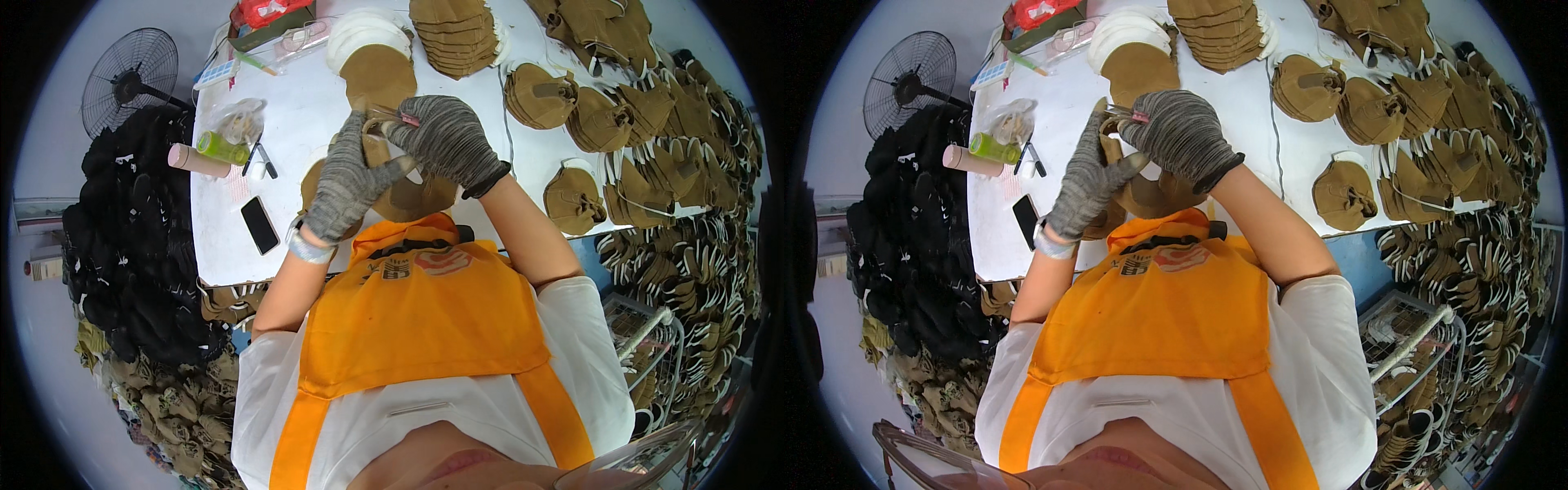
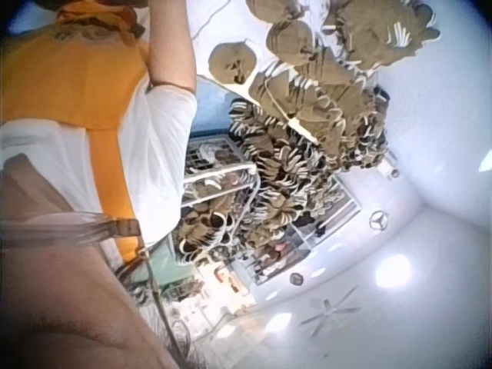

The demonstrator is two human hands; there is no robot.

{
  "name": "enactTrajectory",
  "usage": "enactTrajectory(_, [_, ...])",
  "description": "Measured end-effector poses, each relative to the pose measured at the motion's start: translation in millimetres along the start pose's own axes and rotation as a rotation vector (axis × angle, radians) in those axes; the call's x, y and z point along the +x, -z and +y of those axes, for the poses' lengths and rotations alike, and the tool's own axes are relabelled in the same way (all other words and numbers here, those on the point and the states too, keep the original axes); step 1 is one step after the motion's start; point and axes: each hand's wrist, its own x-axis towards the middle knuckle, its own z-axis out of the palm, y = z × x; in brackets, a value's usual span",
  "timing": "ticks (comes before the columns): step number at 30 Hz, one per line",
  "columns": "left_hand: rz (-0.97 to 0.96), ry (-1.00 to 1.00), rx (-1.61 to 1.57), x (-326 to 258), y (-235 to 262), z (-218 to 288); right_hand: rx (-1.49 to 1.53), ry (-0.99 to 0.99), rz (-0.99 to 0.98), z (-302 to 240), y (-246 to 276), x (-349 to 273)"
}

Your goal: The person trims excess material from the edges of boot upper components using a small pair of snips.

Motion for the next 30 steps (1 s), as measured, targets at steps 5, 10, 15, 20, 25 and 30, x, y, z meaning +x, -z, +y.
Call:
enactTrajectory(5, [-0.166,0.141,-0.201,10,18,-17,0.068,0.107,-0.092,31,0,4])
enactTrajectory(10, [-0.321,0.083,-0.348,11,32,-26,0.396,-0.119,-0.241,39,10,0])
enactTrajectory(15, [-0.307,0.117,-0.544,5,24,-23,0.481,-0.122,-0.235,53,4,-4])
enactTrajectory(20, [-0.164,0.021,-0.262,0,16,-11,0.539,-0.017,-0.215,47,13,-11])
enactTrajectory(25, [-0.155,0.074,0.039,-2,20,28,0.203,0.090,-0.198,41,23,-7])
enactTrajectory(30, [-0.096,-0.014,0.162,-4,16,28,-0.011,0.088,-0.145,31,18,-4])
